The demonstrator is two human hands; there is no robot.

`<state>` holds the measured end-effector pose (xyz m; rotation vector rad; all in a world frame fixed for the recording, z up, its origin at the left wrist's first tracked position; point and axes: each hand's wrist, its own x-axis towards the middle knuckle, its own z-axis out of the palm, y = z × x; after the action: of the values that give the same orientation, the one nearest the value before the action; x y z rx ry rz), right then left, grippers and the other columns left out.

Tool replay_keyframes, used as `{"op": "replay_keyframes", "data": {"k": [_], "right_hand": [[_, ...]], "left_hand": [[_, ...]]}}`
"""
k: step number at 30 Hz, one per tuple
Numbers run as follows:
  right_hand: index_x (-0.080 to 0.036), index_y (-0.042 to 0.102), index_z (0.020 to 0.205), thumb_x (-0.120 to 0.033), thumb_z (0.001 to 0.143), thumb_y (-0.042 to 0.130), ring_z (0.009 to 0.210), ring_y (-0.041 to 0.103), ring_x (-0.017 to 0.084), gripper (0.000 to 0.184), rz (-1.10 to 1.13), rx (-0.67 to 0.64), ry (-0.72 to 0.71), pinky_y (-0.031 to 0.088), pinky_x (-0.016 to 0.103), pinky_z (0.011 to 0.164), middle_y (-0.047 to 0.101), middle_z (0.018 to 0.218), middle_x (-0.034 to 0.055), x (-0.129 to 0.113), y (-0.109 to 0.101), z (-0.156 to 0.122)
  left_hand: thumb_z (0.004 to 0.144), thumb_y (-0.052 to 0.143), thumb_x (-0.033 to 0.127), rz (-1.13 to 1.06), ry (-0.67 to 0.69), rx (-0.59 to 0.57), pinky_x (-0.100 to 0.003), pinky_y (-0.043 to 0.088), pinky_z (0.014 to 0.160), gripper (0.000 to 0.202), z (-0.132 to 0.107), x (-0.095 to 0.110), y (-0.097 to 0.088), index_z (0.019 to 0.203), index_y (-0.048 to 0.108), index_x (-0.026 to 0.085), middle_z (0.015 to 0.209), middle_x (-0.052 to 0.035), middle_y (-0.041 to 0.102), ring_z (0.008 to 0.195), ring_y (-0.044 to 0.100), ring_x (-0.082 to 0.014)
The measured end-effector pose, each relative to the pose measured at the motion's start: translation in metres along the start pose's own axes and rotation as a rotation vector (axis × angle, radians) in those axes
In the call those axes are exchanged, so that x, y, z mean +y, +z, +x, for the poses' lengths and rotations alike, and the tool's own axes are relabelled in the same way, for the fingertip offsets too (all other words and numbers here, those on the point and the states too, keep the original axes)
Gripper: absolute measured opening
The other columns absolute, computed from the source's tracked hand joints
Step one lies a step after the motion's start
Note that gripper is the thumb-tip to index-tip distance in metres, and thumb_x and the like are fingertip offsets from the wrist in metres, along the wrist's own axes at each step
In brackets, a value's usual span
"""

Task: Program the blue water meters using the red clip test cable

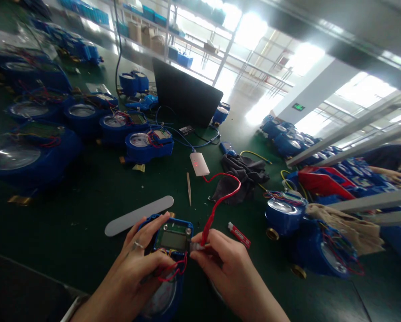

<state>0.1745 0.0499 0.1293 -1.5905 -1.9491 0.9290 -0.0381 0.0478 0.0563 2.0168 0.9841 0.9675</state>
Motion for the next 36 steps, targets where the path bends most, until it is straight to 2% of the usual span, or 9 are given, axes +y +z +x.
{"op": "replay_keyframes", "data": {"k": [7, 13, 21, 26, 36], "right_hand": [[-0.022, 0.063, 0.1, -0.031, 0.095, 0.055, 0.064, 0.07, 0.016, 0.013, 0.083, -0.063, 0.082, 0.058, 0.024, 0.059, 0.069, 0.081, 0.0018, 0.014, 0.004, -0.009], [-0.023, 0.06, 0.107, -0.036, 0.097, 0.055, 0.068, 0.072, 0.016, 0.016, 0.22, -0.042, 0.187, 0.061, 0.024, 0.061, 0.071, 0.084, 0.0021, 0.023, 0.003, -0.019], [-0.023, 0.069, 0.095, -0.02, 0.087, 0.064, 0.067, 0.074, 0.015, 0.01, 0.02, 0.082, 0.0, 0.06, 0.02, 0.06, 0.076, 0.087, 0.0019, 0.006, -0.002, -0.006], [-0.022, 0.07, 0.093, -0.017, 0.084, 0.065, 0.064, 0.073, 0.014, 0.012, 0.039, 0.107, -0.02, 0.061, 0.018, 0.059, 0.076, 0.084, 0.0009, 0.003, 0.0, -0.003], [-0.021, 0.071, 0.092, -0.016, 0.084, 0.067, 0.06, 0.071, 0.012, 0.01, 0.03, 0.106, -0.036, 0.059, 0.016, 0.058, 0.075, 0.081, -0.0006, 0.003, 0.003, -0.002]], "left_hand": [[0.095, 0.047, 0.012, 0.03, 0.026, 0.006, -0.046, 0.008, 0.121, 0.027, 0.0, 0.0, -0.001, 0.094, 0.067, 0.029, 0.161, 0.0002, 0.027, 0.148, 0.024, -0.0181], [0.095, 0.047, 0.012, 0.039, 0.033, 0.032, -0.047, 0.011, 0.121, 0.026, 0.001, 0.001, 0.001, 0.093, 0.068, 0.028, 0.16, -0.0019, 0.031, 0.147, 0.026, -0.0183], [0.092, 0.052, 0.01, 0.027, 0.015, 0.037, -0.052, 0.016, 0.12, 0.025, 0.0, 0.003, 0.001, 0.093, 0.069, 0.028, 0.159, -0.0033, 0.033, 0.145, 0.031, -0.0238], [0.093, 0.051, 0.012, 0.044, 0.03, 0.029, -0.05, 0.015, 0.12, 0.025, -0.001, 0.0, 0.001, 0.093, 0.069, 0.029, 0.16, -0.0016, 0.031, 0.146, 0.029, -0.0225], [0.092, 0.051, 0.008, 0.014, 0.003, 0.043, -0.049, 0.015, 0.12, 0.028, 0.001, 0.006, 0.0, 0.091, 0.07, 0.029, 0.158, -0.0021, 0.035, 0.146, 0.03, -0.0215]]}}
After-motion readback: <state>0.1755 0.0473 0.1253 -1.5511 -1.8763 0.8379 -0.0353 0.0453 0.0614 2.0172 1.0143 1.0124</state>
